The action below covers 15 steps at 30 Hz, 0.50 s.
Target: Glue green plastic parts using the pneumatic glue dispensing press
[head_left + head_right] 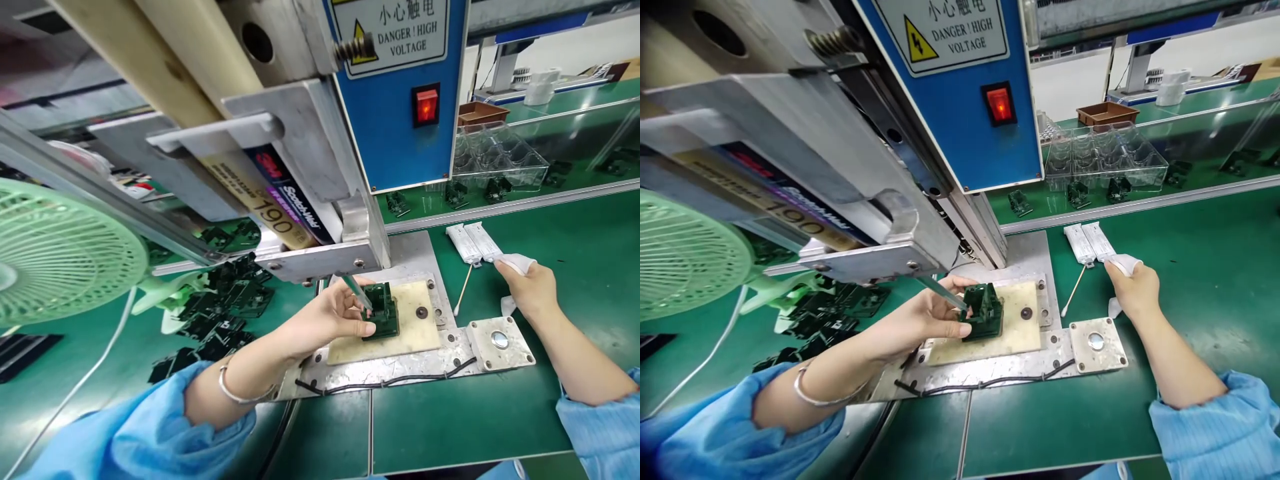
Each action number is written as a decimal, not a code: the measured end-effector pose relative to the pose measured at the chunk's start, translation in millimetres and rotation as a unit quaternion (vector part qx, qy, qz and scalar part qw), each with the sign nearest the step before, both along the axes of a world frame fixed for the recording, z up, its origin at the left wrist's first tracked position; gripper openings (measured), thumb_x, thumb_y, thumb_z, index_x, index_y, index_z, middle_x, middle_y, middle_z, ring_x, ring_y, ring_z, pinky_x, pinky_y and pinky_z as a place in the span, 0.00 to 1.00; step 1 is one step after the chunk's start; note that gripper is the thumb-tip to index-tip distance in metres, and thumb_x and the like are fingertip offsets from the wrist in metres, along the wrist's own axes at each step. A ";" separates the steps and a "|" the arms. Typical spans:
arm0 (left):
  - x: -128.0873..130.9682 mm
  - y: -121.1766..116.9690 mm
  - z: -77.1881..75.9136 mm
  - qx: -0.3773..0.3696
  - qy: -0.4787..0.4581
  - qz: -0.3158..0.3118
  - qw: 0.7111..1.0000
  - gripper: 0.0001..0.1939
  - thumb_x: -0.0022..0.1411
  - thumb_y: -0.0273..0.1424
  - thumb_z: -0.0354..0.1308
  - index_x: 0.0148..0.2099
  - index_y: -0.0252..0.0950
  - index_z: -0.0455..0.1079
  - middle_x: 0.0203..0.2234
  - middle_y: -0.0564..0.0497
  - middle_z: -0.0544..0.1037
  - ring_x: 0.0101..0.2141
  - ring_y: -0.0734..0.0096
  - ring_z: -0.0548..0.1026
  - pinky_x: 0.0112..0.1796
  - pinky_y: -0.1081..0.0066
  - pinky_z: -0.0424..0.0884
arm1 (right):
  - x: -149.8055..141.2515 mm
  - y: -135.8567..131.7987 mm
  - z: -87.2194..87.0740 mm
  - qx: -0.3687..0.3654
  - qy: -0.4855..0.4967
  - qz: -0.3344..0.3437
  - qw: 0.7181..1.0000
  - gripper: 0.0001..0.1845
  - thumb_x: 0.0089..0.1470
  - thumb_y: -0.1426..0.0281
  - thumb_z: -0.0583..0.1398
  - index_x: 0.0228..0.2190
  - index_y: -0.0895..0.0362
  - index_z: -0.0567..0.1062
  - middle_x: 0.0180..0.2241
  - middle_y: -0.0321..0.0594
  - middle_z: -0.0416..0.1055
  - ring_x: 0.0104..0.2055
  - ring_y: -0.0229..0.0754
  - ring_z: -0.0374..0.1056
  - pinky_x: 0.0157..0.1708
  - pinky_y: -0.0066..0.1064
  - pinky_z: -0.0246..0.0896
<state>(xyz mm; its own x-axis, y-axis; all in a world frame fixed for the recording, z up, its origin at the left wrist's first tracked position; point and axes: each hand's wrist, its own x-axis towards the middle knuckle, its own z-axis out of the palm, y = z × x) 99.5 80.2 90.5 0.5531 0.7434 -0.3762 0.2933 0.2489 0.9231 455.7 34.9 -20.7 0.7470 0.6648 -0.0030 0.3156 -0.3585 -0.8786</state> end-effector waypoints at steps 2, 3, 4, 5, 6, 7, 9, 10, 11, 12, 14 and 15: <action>-0.7 -2.6 -10.3 0.040 -0.003 -0.004 0.999 0.36 0.45 0.31 0.76 0.53 0.37 0.61 0.37 0.51 0.71 0.37 0.68 0.72 0.40 0.66 0.70 | -0.2 0.9 0.0 0.003 0.007 0.000 1.000 0.16 0.41 0.53 0.65 0.20 0.52 0.72 0.20 0.41 0.71 0.33 0.54 0.73 0.34 0.39 0.63; -1.5 -4.1 -15.7 0.055 -0.006 -0.005 0.998 0.37 0.46 0.32 0.76 0.54 0.37 0.61 0.38 0.51 0.71 0.38 0.67 0.72 0.42 0.65 0.71 | -0.3 1.4 0.0 0.005 0.011 0.000 1.000 0.16 0.41 0.53 0.65 0.21 0.52 0.73 0.20 0.41 0.71 0.34 0.54 0.73 0.35 0.39 0.64; -2.7 -5.5 -20.5 0.071 -0.008 -0.004 0.997 0.37 0.47 0.34 0.76 0.55 0.37 0.60 0.39 0.50 0.71 0.39 0.66 0.72 0.45 0.62 0.71 | -0.4 1.8 0.2 0.007 0.014 -0.001 1.000 0.16 0.41 0.53 0.65 0.21 0.53 0.73 0.21 0.41 0.72 0.35 0.55 0.74 0.35 0.39 0.65; -4.5 -6.8 -24.2 0.089 -0.002 -0.003 0.996 0.38 0.48 0.37 0.75 0.57 0.38 0.60 0.41 0.48 0.71 0.41 0.65 0.72 0.47 0.60 0.71 | -0.8 1.7 0.9 0.009 0.018 -0.002 1.000 0.16 0.41 0.54 0.66 0.22 0.53 0.74 0.21 0.42 0.73 0.36 0.55 0.74 0.36 0.39 0.65; -7.0 -7.9 -26.5 0.114 0.017 -0.010 0.993 0.39 0.50 0.39 0.74 0.59 0.38 0.61 0.43 0.46 0.70 0.43 0.62 0.73 0.50 0.58 0.71 | -1.7 0.8 2.4 0.011 0.023 -0.002 1.000 0.16 0.41 0.54 0.66 0.22 0.54 0.75 0.22 0.42 0.74 0.37 0.55 0.74 0.36 0.39 0.65; -10.8 -9.1 -27.2 0.148 0.050 -0.021 0.987 0.41 0.50 0.42 0.73 0.61 0.39 0.61 0.48 0.44 0.70 0.46 0.58 0.72 0.53 0.55 0.69 | -3.1 -1.5 4.7 0.014 0.028 0.000 1.000 0.16 0.41 0.55 0.66 0.23 0.55 0.76 0.24 0.43 0.75 0.37 0.55 0.75 0.37 0.39 0.66; -23.9 -11.9 -24.2 0.240 0.135 -0.020 0.961 0.46 0.47 0.46 0.74 0.65 0.40 0.60 0.58 0.39 0.64 0.56 0.48 0.68 0.59 0.51 0.65 | -8.4 -11.1 11.8 0.016 0.040 0.010 0.999 0.16 0.41 0.56 0.66 0.26 0.56 0.79 0.27 0.44 0.78 0.38 0.54 0.75 0.37 0.38 0.67; -33.8 -13.9 -21.4 0.286 0.178 0.005 0.942 0.49 0.46 0.49 0.73 0.66 0.41 0.60 0.62 0.38 0.60 0.59 0.44 0.65 0.61 0.49 0.61 | -12.2 -18.8 16.0 0.014 0.053 0.018 0.998 0.17 0.42 0.55 0.67 0.28 0.57 0.80 0.29 0.45 0.79 0.38 0.54 0.76 0.36 0.37 0.67; -46.1 -16.3 -18.8 0.322 0.213 0.043 0.921 0.50 0.46 0.52 0.72 0.67 0.42 0.59 0.65 0.39 0.57 0.62 0.41 0.62 0.63 0.48 0.58 | -16.8 -28.1 20.1 0.008 0.074 0.030 0.997 0.19 0.42 0.55 0.67 0.29 0.57 0.81 0.31 0.45 0.79 0.38 0.53 0.76 0.36 0.37 0.68; -60.5 -19.1 -17.0 0.342 0.240 0.099 0.903 0.49 0.48 0.55 0.68 0.67 0.42 0.60 0.66 0.40 0.57 0.63 0.41 0.61 0.64 0.47 0.57 | -21.9 -38.6 23.6 0.000 0.103 0.045 0.994 0.21 0.42 0.53 0.68 0.31 0.58 0.82 0.32 0.45 0.80 0.38 0.53 0.76 0.35 0.36 0.68; -92.4 -25.5 -18.7 0.329 0.287 0.184 0.881 0.40 0.57 0.59 0.58 0.66 0.45 0.62 0.64 0.45 0.63 0.62 0.47 0.65 0.64 0.49 0.59 | -32.5 -60.3 27.3 -0.017 0.172 0.086 0.981 0.26 0.41 0.50 0.69 0.35 0.58 0.83 0.32 0.44 0.80 0.37 0.51 0.75 0.34 0.35 0.67; -107.8 -28.8 -22.6 0.296 0.313 0.221 0.875 0.37 0.59 0.61 0.54 0.63 0.47 0.65 0.61 0.48 0.69 0.61 0.49 0.67 0.62 0.49 0.63 | -37.2 -70.1 27.4 -0.023 0.202 0.109 0.973 0.29 0.40 0.48 0.70 0.36 0.59 0.83 0.32 0.43 0.80 0.36 0.50 0.75 0.33 0.34 0.67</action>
